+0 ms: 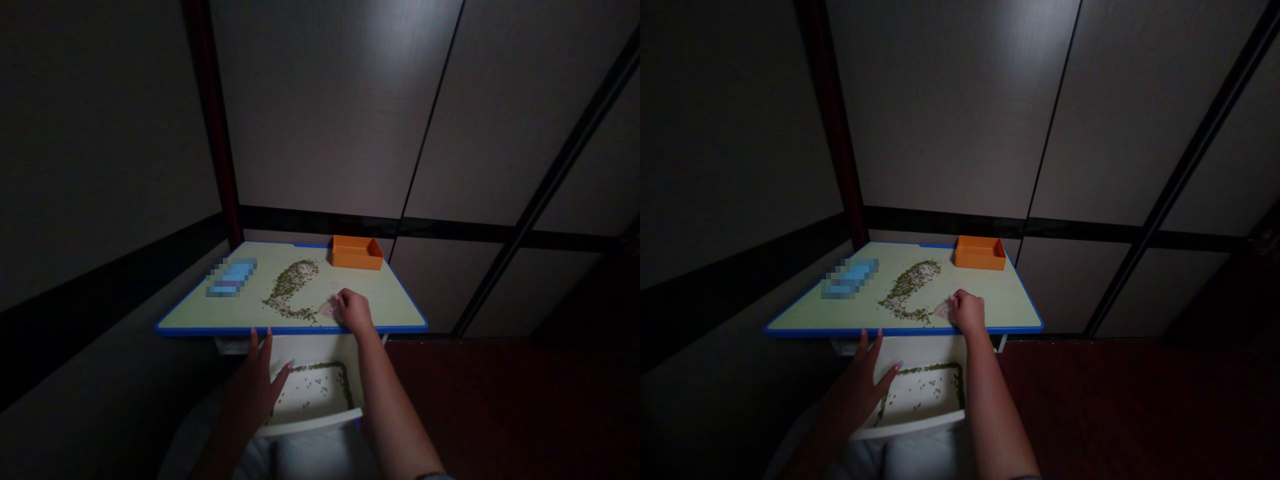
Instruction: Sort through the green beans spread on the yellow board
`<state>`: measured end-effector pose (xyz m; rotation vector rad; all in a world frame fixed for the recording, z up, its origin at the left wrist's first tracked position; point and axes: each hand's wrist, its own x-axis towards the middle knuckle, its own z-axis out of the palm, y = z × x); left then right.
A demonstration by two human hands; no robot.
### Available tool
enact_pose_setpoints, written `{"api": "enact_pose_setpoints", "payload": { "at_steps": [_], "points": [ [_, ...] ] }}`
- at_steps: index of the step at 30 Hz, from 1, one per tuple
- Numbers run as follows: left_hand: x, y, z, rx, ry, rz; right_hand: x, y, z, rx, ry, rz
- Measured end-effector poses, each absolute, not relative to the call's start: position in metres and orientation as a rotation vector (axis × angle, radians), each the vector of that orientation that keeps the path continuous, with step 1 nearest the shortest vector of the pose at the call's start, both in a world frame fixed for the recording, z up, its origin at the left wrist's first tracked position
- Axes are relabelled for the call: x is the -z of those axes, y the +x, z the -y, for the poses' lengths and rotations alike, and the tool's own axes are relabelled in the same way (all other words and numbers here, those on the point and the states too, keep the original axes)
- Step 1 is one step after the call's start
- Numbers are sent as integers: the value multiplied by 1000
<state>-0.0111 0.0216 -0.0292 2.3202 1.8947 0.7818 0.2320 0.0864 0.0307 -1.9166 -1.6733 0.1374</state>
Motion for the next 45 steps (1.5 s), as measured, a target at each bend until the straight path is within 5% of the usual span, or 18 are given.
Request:
{"api": "enact_pose_setpoints", "payload": {
  "at_steps": [10,45],
  "points": [
    [50,-16,-31,-943,2298,-1861,-40,237,-95,-26,-2201,1469],
    [67,-25,-45,-1009,2536,-1851,-39,225,-95,-161,-1819,1845]
  ]
}}
